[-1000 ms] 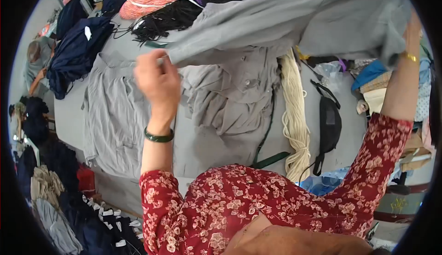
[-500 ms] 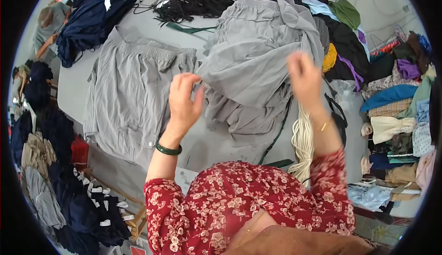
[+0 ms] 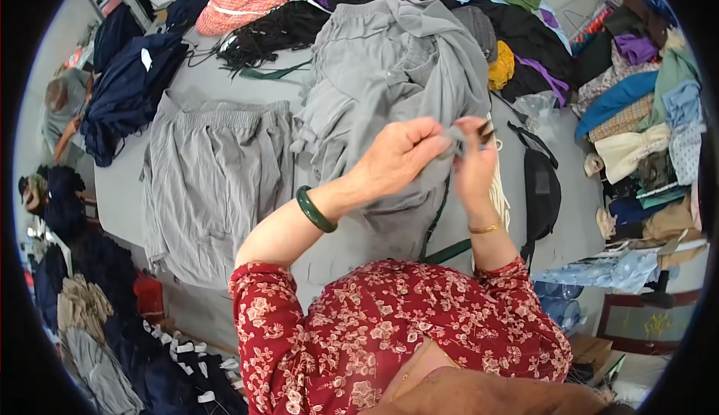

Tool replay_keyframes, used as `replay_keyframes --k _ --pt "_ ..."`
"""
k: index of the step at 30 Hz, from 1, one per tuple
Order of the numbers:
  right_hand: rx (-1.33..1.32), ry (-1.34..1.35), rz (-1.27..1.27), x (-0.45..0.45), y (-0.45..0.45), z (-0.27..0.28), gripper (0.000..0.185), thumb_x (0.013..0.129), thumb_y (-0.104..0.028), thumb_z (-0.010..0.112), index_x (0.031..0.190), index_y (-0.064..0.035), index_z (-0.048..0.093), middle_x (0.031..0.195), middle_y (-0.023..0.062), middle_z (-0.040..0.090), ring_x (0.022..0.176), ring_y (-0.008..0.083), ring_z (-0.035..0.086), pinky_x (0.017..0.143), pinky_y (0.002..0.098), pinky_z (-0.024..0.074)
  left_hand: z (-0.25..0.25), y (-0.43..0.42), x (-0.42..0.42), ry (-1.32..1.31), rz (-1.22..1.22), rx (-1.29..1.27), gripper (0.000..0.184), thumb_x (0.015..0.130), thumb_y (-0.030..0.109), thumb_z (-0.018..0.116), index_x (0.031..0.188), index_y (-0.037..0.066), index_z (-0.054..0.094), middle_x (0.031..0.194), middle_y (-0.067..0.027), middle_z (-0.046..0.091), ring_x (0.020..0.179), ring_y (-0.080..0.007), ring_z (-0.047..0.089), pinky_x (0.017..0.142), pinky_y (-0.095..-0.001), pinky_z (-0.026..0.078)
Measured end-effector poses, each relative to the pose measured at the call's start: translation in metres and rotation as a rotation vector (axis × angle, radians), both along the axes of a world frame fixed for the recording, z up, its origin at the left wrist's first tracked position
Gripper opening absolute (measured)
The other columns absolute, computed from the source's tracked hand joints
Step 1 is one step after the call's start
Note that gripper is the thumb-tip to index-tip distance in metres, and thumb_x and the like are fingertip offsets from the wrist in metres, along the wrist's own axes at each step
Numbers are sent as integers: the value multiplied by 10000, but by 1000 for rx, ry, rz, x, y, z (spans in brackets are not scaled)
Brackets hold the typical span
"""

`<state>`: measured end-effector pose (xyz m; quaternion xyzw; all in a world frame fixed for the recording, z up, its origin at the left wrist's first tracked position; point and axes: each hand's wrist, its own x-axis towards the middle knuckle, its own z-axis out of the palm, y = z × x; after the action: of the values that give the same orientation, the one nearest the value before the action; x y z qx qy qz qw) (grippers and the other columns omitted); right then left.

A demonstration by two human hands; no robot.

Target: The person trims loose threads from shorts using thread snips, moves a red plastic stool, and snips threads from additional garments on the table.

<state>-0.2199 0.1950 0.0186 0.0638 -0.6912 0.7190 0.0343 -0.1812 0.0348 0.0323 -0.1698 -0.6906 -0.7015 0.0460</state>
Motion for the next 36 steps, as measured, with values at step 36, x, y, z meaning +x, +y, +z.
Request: replay_keyframes --k 36 --pt "547 278 136 -132 -20 -7 301 874 -326 615 831 -28 595 713 80 609 663 225 572 621 322 425 -77 -105 -33 -218 480 136 153 867 195 660 820 73 579 714 88 513 642 -5 420 570 -176 338"
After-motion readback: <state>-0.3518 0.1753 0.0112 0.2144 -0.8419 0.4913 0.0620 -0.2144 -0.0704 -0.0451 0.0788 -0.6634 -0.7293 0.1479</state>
